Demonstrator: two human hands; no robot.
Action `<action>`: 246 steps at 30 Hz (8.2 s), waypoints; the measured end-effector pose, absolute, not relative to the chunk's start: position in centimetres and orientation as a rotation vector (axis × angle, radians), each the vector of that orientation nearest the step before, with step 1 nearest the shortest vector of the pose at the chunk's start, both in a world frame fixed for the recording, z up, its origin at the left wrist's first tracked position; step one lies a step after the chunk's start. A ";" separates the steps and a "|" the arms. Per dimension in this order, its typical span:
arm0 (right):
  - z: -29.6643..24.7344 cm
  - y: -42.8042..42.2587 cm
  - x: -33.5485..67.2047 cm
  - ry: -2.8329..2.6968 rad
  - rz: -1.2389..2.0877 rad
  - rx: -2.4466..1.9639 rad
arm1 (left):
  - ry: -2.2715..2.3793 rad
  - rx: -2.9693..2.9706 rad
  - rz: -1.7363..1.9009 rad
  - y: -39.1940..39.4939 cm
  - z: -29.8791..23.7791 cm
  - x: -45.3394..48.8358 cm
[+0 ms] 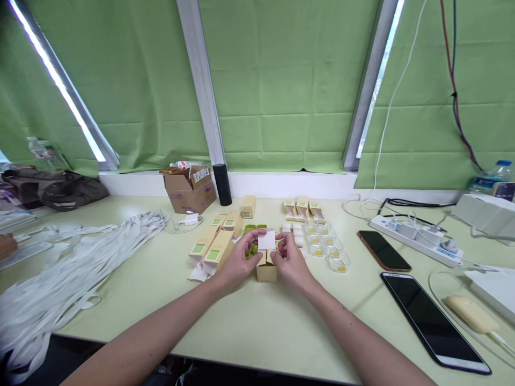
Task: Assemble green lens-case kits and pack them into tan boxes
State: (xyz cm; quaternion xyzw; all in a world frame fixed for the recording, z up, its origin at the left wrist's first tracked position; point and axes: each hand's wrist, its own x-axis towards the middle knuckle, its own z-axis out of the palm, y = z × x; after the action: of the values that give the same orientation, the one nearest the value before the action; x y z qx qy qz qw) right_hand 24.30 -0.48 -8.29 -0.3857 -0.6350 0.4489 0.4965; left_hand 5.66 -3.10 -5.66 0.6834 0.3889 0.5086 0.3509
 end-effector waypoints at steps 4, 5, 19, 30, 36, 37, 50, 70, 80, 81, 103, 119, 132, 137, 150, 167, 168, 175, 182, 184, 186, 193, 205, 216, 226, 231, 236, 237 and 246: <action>-8.4 -0.5 24.2 -1.515 1.133 -0.942 | 1.013 1.771 1.318 -3.0 -5.7 5.7; -8.4 -0.5 24.2 -1.510 1.149 -0.943 | 1.012 1.772 1.316 -3.1 -5.7 5.7; -8.9 -0.1 24.1 -1.556 1.204 -0.914 | 1.056 1.826 1.342 -3.3 -5.3 5.7; -7.2 -0.3 25.3 -1.575 1.248 -0.791 | 1.040 1.901 1.361 -3.3 -4.9 5.7; -6.2 -1.0 26.3 -1.728 0.940 -0.708 | 1.033 1.917 1.350 -3.3 -4.9 5.6; -6.1 -1.1 26.3 -1.765 0.878 -0.710 | 1.037 1.932 1.347 -3.3 -4.9 5.6; -6.4 -1.2 27.1 -2.081 0.331 -0.664 | 1.018 2.682 1.224 -3.4 -3.5 3.5; -6.9 -1.2 26.8 -2.103 0.127 -0.511 | 0.980 2.849 1.097 -3.4 -4.1 3.5; -6.9 -1.3 26.7 -2.161 0.109 -0.483 | 0.909 2.832 1.056 -3.1 -4.4 3.3; -6.9 -1.4 26.7 -2.170 0.121 -0.486 | 0.885 2.835 1.055 -3.1 -4.4 3.4; -6.3 -0.4 28.3 -2.161 0.296 -0.713 | 1.460 2.709 1.177 -2.8 -4.8 3.8; -6.6 0.1 28.1 -2.182 0.396 -0.815 | 1.402 2.706 1.023 -3.0 -5.0 4.1; -6.7 0.6 28.0 -1.893 0.318 -1.014 | 1.326 2.617 1.124 -3.6 -3.9 4.5; -6.6 0.5 27.9 -1.786 0.267 -1.029 | 1.228 2.633 0.821 -4.3 -3.1 5.2; -6.4 -0.2 27.5 -1.727 0.206 -0.934 | 1.254 2.689 0.559 -4.4 -1.8 6.2; -6.3 -1.3 26.6 -1.737 0.187 -0.824 | 1.881 2.738 0.415 11.6 2.8 5.1; -6.4 -1.4 26.6 -1.755 0.193 -0.816 | 1.896 2.736 0.375 12.4 2.2 5.2; -6.9 -1.5 26.4 -1.843 0.181 -0.758 | 1.995 2.680 0.181 15.2 -1.4 5.6; -7.0 -1.6 26.4 -1.863 0.174 -0.753 | 2.047 2.667 0.194 14.5 -0.9 6.3; -7.0 -1.7 26.4 -1.866 0.162 -0.758 | 2.045 2.677 0.206 13.5 -1.0 6.9; -7.0 -1.7 26.4 -1.876 0.150 -0.755 | 2.048 2.670 0.194 12.3 -1.4 7.7; -6.9 -2.1 26.2 -1.909 0.099 -0.722 | 2.072 2.517 0.087 10.6 -3.0 9.5; -7.0 -2.0 26.1 -1.943 0.054 -0.716 | 2.078 2.293 0.151 14.5 -3.7 9.5; -6.6 -2.1 25.9 -1.960 0.024 -0.625 | 2.059 2.147 0.143 17.0 -3.3 9.3; -6.9 -2.2 25.8 -2.004 0.018 -0.661 | 2.054 2.071 0.207 17.0 -2.5 9.4; -6.9 -2.2 25.9 -2.030 -0.021 -0.628 | 1.985 2.140 0.401 14.8 -1.1 9.6; -7.2 -2.4 25.8 -2.180 -0.059 -0.628 | 1.848 2.305 0.725 9.8 1.1 8.6; -7.2 -2.4 25.7 -2.239 -0.054 -0.657 | 1.818 2.332 0.764 8.5 1.4 8.2; -5.8 -2.8 25.1 -2.660 0.030 -1.128 | 1.926 2.401 0.720 -0.6 1.4 2.4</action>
State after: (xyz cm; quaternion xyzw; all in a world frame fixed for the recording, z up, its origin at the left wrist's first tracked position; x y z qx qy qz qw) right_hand 25.15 -2.85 -5.78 -0.3874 -0.9133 0.0103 0.1255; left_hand 2.39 -0.61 1.42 0.7595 0.6092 0.2278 -0.0095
